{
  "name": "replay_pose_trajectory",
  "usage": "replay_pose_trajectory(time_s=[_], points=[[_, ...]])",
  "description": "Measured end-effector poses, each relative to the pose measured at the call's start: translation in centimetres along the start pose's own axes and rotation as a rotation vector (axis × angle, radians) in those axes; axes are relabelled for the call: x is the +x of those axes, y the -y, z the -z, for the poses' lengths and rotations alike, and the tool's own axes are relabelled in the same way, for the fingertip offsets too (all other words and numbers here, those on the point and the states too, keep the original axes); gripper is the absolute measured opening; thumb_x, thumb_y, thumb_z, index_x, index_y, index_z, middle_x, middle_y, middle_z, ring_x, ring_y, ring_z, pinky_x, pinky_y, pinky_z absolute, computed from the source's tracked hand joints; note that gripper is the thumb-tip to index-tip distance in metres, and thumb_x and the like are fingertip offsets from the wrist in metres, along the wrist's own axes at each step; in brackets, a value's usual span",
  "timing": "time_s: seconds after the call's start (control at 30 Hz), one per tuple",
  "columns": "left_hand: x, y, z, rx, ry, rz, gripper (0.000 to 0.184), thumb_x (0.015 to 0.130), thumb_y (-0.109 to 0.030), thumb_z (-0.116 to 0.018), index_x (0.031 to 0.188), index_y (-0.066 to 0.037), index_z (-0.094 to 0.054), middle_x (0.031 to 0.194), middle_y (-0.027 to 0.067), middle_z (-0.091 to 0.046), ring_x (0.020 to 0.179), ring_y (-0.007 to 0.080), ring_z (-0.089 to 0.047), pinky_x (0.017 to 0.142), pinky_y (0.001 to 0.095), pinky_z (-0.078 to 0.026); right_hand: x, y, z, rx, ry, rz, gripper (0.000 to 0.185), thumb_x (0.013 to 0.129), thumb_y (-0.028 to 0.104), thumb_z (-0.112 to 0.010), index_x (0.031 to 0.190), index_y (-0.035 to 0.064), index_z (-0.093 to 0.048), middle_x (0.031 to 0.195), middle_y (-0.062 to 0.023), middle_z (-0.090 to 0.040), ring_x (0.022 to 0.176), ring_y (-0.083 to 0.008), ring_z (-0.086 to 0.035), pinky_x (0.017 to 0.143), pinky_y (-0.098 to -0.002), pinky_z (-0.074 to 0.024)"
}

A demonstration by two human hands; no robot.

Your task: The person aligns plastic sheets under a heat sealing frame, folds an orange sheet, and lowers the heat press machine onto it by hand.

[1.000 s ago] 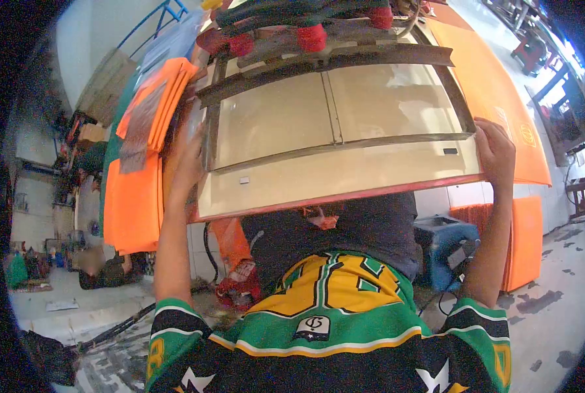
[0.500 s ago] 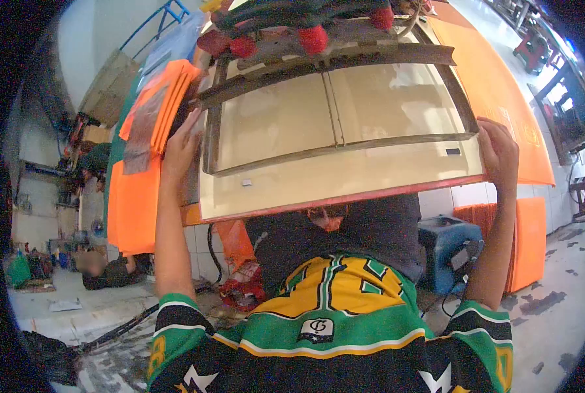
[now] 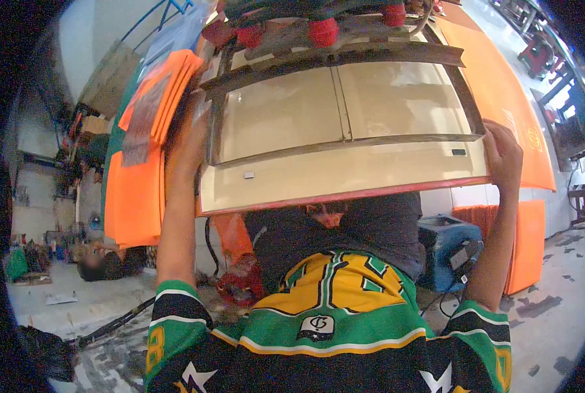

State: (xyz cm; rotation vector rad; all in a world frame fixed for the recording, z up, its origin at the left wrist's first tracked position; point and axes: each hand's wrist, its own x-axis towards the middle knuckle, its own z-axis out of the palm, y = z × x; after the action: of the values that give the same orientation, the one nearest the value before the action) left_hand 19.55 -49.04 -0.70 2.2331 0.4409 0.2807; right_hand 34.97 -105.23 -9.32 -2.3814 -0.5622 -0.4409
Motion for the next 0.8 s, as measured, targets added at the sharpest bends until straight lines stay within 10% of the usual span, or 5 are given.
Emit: replay_pose_trajectory(time_s=[0.13, 0.4, 0.8], points=[[0.5, 0.8, -0.1, -0.099, -0.006, 0.062, 0.05, 0.102, -0.009, -0.054, 0.151, 0.002, -0.048, 0.152, 0.0252, -0.053, 0.142, 0.0299, -0.051, 0.116, 0.0348, -0.037, -0.1, -0.2, 0.1, 0.009, -0.007, 0.016, 0.022, 0.101, 0.007, -0.061, 0.118, -0.0053, -0.069, 0.123, -0.0171, -0.071, 0.118, -0.0261, -0.067, 0.102, -0.0361, -0.0504], [3.0, 11.0, 2.0, 0.392, -0.079, -0.489, 0.051, 0.101, -0.006, -0.053, 0.151, 0.0, -0.049, 0.151, 0.0248, -0.053, 0.142, 0.0361, -0.051, 0.117, 0.0395, -0.039, -0.2, 0.0, 0.0, 0.081, -0.064, 0.008, 0.023, 0.099, 0.012, -0.064, 0.115, -0.0012, -0.074, 0.117, -0.0167, -0.074, 0.114, -0.0283, -0.068, 0.1, -0.0376, -0.0517], [1.5, 13.1, 1.6, 0.444, -0.014, -0.386, 0.047, 0.102, -0.007, -0.05, 0.148, 0.002, -0.052, 0.159, 0.0235, -0.044, 0.15, 0.0367, -0.038, 0.125, 0.043, -0.027, 0.0, 0.4, 0.0, 0.093, -0.059, 0.012, 0.021, 0.098, 0.01, -0.064, 0.114, 0.0006, -0.075, 0.115, -0.015, -0.076, 0.11, -0.0266, -0.07, 0.096, -0.0369, -0.0536]])
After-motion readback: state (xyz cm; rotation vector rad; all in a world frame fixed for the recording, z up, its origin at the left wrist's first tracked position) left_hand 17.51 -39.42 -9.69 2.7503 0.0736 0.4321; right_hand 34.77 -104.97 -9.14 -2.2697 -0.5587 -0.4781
